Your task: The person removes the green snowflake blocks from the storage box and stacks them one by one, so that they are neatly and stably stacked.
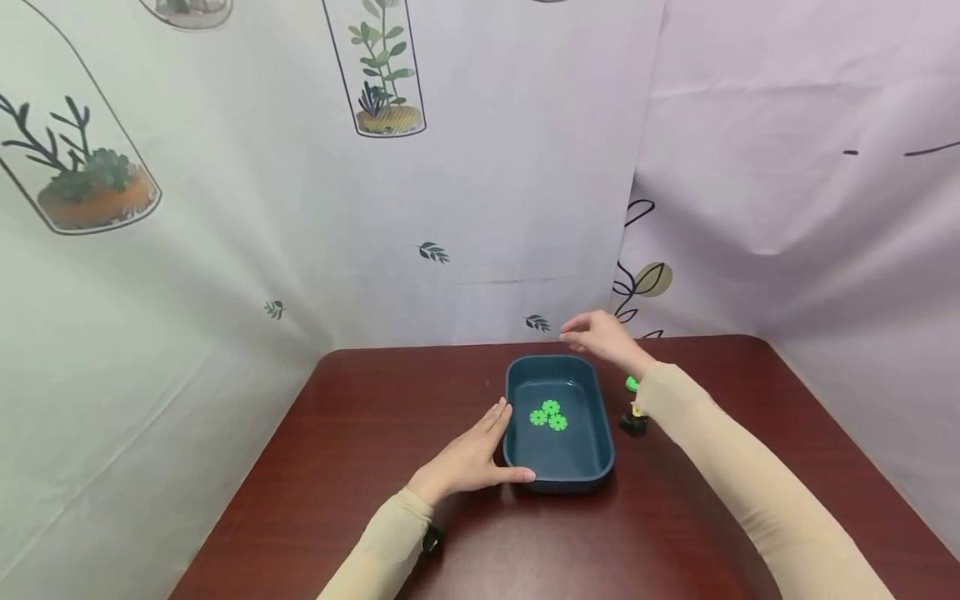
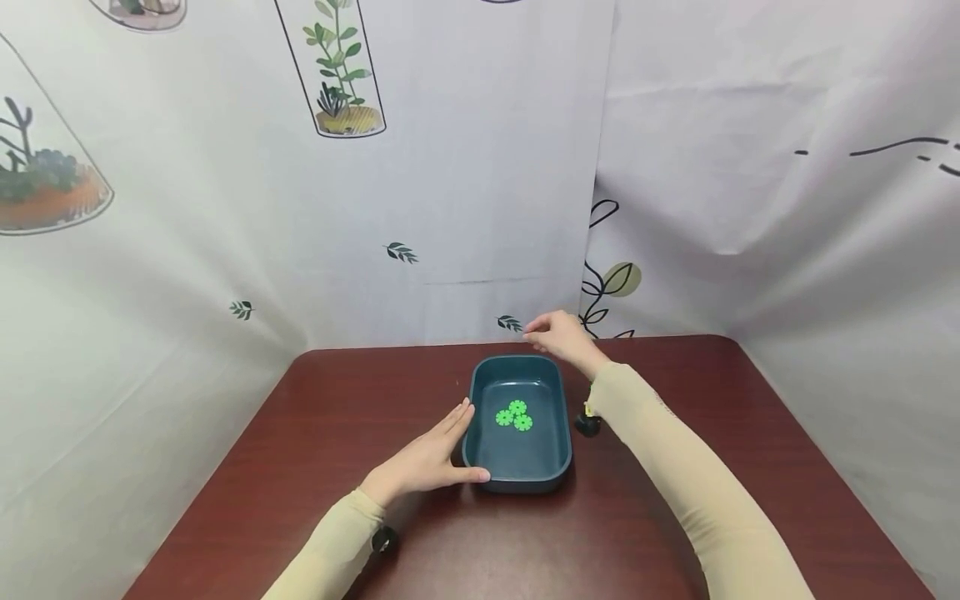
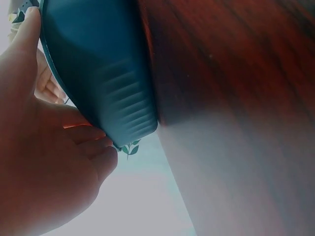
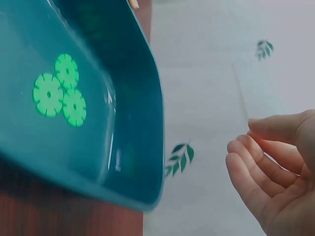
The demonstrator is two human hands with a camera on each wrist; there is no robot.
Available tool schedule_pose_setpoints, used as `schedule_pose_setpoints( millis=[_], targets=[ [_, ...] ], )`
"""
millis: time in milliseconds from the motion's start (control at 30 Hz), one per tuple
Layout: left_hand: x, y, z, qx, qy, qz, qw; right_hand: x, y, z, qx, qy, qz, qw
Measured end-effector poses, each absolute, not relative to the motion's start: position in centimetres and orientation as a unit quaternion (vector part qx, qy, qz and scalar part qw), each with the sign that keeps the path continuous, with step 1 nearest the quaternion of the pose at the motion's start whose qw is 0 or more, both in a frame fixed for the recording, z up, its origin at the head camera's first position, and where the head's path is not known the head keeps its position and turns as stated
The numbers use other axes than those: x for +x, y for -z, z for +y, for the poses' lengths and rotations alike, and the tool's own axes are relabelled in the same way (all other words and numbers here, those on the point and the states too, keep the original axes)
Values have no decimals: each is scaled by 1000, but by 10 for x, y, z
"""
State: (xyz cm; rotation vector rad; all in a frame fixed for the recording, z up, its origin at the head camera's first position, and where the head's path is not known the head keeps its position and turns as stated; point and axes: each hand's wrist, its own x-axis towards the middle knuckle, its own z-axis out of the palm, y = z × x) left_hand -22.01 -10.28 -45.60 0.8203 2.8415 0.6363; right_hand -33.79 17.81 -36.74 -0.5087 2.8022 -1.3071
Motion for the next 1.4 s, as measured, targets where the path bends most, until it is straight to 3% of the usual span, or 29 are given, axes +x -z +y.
schedule_pose_setpoints(
  millis=[667, 1400],
  targets=[
    [-220, 453, -103, 271, -220, 935, 58, -346, 394, 127, -213, 362, 905, 66],
    [-218, 456, -103, 276, -219, 934, 55, -349, 435, 126, -163, 331, 920, 135]
  ],
)
